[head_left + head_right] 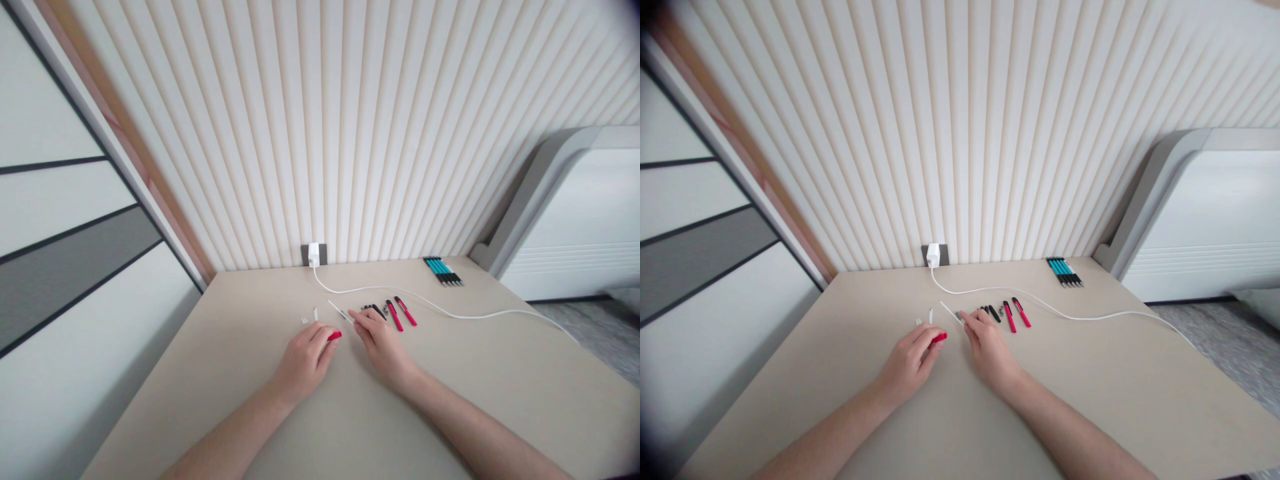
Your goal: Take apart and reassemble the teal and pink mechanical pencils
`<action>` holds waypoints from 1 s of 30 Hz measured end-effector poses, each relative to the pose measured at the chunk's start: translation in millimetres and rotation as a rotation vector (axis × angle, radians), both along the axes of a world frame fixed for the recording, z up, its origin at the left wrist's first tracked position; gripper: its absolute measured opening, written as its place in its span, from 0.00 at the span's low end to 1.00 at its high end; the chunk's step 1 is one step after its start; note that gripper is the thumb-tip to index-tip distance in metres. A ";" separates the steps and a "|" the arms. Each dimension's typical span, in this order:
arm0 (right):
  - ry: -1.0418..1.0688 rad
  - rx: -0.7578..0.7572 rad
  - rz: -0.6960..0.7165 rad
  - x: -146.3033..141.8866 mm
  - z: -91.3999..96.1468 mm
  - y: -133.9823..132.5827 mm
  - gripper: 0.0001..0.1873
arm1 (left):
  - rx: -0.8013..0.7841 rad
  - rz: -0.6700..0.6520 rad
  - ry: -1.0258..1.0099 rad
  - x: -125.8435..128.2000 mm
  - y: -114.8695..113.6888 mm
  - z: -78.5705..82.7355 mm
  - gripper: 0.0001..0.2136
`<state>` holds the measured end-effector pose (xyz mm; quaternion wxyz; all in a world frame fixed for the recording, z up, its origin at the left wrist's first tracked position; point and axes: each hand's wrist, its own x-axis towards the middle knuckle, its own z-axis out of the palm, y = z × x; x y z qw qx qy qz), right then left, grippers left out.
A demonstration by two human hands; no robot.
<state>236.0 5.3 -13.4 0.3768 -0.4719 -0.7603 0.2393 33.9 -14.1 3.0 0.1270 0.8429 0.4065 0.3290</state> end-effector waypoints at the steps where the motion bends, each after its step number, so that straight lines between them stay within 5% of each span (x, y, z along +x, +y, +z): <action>1: 0.070 -0.002 0.015 -0.7 1.3 0.1 0.19 | 0.000 -0.005 -0.009 0.2 -0.3 0.9 0.08; 8: 0.225 -0.096 0.176 -7.7 9.3 -6.8 0.18 | 0.029 -0.035 -0.046 1.2 -0.2 3.8 0.10; 14: 0.241 -0.108 0.093 -5.6 9.0 -4.5 0.12 | 0.039 -0.029 -0.040 1.4 -0.3 3.8 0.09; 22: 0.739 -0.347 0.088 -6.6 22.5 -4.9 0.18 | 0.053 0.012 0.040 1.3 0.6 -1.7 0.07; 30: 0.649 -0.307 0.133 -7.9 18.2 -8.9 0.14 | 0.036 0.006 0.044 1.1 0.1 0.0 0.08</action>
